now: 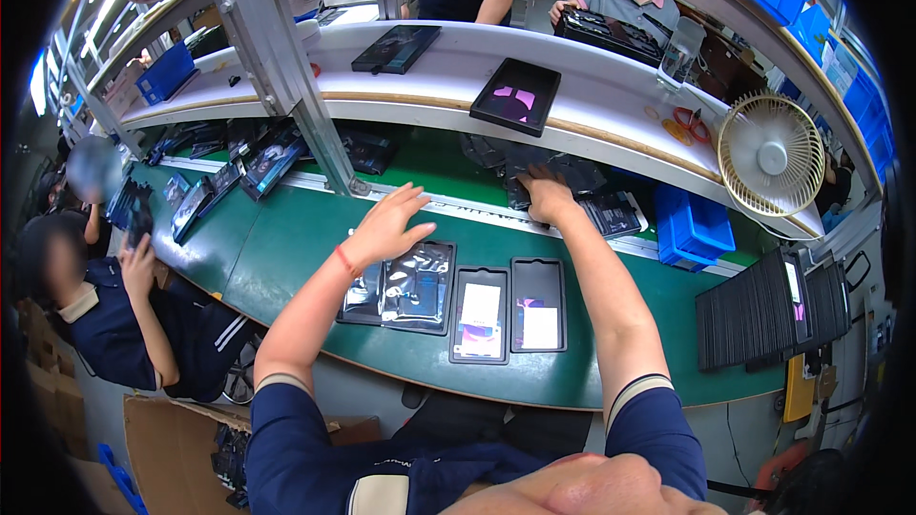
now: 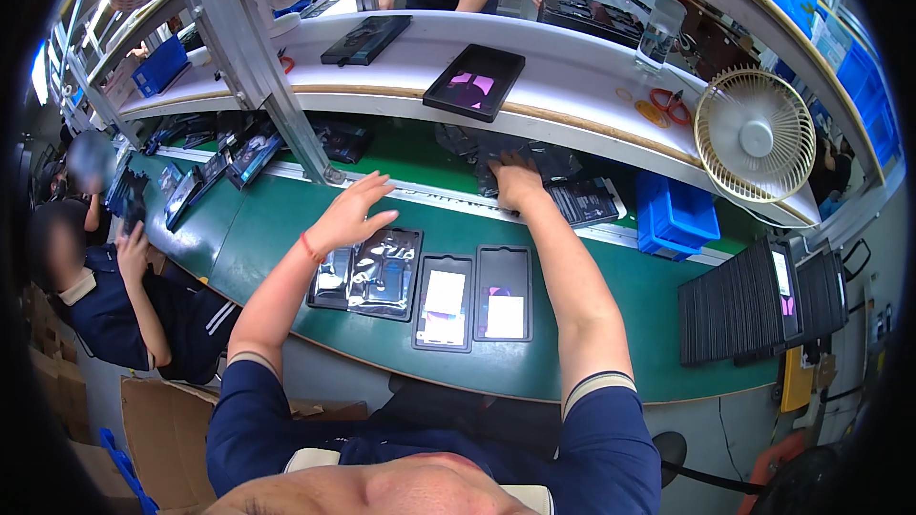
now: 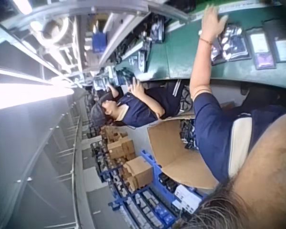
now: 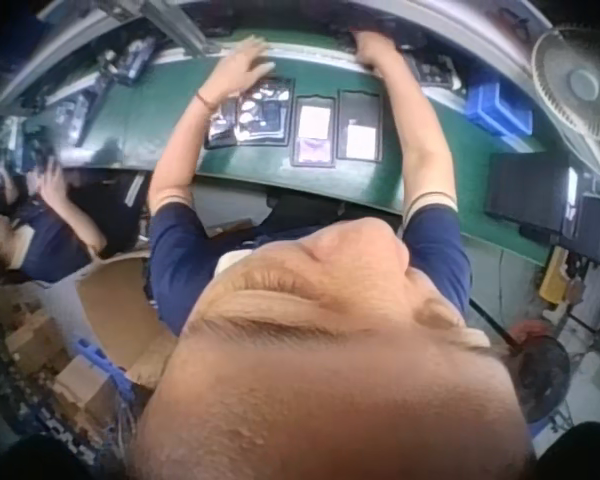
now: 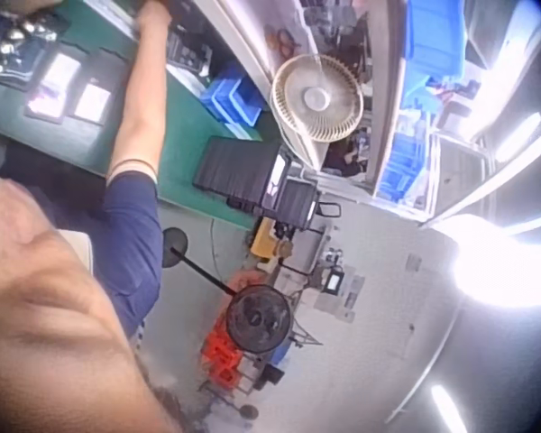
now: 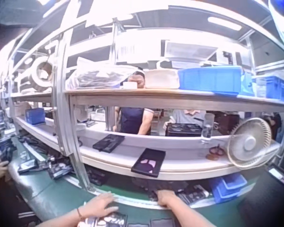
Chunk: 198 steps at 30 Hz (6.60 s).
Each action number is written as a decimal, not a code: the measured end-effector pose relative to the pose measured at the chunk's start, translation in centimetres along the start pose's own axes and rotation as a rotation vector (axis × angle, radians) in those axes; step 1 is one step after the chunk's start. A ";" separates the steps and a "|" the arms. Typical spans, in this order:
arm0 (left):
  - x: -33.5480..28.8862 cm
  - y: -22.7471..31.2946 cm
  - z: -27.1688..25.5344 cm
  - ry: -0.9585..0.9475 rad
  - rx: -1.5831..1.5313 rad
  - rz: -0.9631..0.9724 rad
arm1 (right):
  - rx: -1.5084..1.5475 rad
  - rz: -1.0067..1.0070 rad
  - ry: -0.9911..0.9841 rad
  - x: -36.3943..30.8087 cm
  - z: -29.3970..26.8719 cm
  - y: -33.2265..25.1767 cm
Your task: The recorder is seen placing electronic components into individual anti-static bags and then into product boxes on an assembly line.
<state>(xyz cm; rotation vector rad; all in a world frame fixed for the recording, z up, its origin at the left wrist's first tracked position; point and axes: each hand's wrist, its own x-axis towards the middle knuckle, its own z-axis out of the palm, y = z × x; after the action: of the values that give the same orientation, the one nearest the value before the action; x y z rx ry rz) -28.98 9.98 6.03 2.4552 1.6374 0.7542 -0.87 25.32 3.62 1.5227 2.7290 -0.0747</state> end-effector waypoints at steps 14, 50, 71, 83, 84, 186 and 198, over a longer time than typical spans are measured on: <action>19.3 -4.3 14.1 -0.073 0.171 -0.156 | 0.047 -0.333 0.454 -21.3 2.0 -3.2; 1.4 8.1 6.1 0.136 0.243 0.205 | 0.332 -0.185 0.229 -24.4 4.2 -6.4; -11.3 11.9 6.1 -0.130 0.283 -0.377 | 0.431 -0.237 0.253 -20.7 7.1 -14.4; -17.2 -5.4 -1.1 -0.085 0.288 -0.449 | 0.750 -0.450 0.413 -14.9 6.2 -23.9; -17.7 -6.1 -1.6 0.003 0.316 -0.435 | 0.697 -0.447 0.499 -16.3 4.6 -22.2; -5.0 19.1 14.0 -0.071 -1.959 -0.575 | 0.730 0.084 0.197 -23.5 -1.4 -6.2; -6.8 15.2 12.5 -0.029 -1.848 -0.630 | 0.587 0.153 0.138 -24.7 -0.6 -2.5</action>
<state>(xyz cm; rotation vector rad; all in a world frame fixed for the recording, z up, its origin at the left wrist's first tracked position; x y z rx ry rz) -12.63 -0.08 -2.08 0.6009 0.7080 1.1821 9.95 3.01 5.18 1.9156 2.8292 -0.8665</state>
